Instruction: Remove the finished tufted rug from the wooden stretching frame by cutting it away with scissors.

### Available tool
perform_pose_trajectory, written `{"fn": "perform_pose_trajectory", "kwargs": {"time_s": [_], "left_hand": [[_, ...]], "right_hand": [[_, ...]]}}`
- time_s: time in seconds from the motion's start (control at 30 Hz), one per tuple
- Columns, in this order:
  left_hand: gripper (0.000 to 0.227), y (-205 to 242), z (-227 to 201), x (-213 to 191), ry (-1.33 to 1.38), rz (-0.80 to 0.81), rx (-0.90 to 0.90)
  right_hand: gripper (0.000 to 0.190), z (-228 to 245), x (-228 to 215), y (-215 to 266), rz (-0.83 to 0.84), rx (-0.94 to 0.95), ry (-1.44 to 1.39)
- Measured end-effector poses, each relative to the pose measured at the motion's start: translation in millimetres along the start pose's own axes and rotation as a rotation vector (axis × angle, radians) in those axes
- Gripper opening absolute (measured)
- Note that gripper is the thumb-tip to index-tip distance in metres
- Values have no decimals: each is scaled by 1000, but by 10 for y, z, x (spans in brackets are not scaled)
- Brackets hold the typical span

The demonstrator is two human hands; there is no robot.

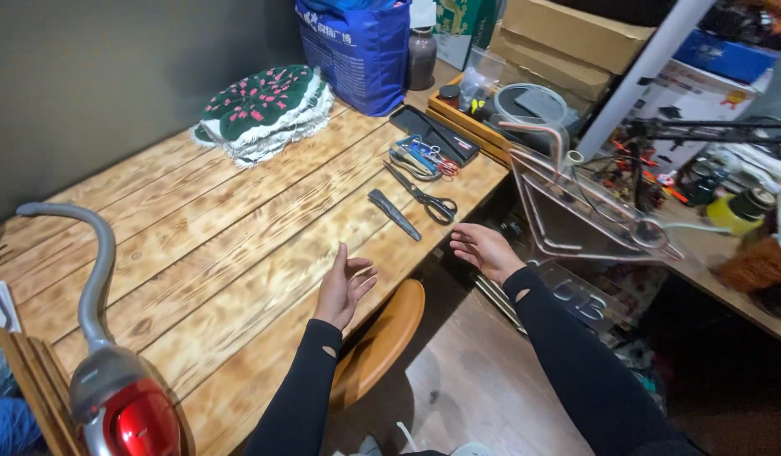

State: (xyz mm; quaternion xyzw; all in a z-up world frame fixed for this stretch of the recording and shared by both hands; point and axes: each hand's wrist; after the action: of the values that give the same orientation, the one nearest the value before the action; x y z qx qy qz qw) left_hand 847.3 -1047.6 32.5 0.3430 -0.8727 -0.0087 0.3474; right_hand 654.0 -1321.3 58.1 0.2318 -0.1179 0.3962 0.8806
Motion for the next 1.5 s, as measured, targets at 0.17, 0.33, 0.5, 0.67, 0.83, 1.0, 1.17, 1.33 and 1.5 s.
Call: {"fn": "perform_pose_trajectory", "kwargs": {"time_s": [0.17,0.33,0.5,0.67,0.83,1.0,1.17,1.33,1.5], "left_hand": [[66,-120,-284,24,-89,-89,-20],[62,-250,-231,-245,-27,-279,-5],[56,-342,-10,-251,71,-446,65],[54,-379,290,-50,128,-574,50],[54,-195,411,19,142,-675,87],[50,203,576,-139,178,-737,190],[47,813,633,-95,240,-843,245],[47,1729,774,-21,272,-880,427],[47,3256,1121,56,307,-963,612]], "right_hand": [[21,-352,-469,-1213,-84,-66,360],[33,-517,-897,-2103,-90,-340,981],[49,-490,-940,-2717,-19,-320,1382],[67,-385,-651,-2806,127,-309,1587],[56,-174,-307,-2720,163,-11,1753],[51,-628,-644,-3179,215,-90,1519],[45,-397,-64,-2228,787,378,429],[53,-977,807,-1010,1121,611,23],[74,-1575,1684,663,1641,1117,-371]]}}
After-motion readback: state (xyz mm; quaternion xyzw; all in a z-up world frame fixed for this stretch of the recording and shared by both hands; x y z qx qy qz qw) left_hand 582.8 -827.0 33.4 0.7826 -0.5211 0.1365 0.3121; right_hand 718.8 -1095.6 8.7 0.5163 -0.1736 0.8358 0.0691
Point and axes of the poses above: each hand's wrist, its own y-axis away from the middle knuckle, its own x-axis out of the palm, z = x × y, and after that the axes turned 1 degree about z, right-handed
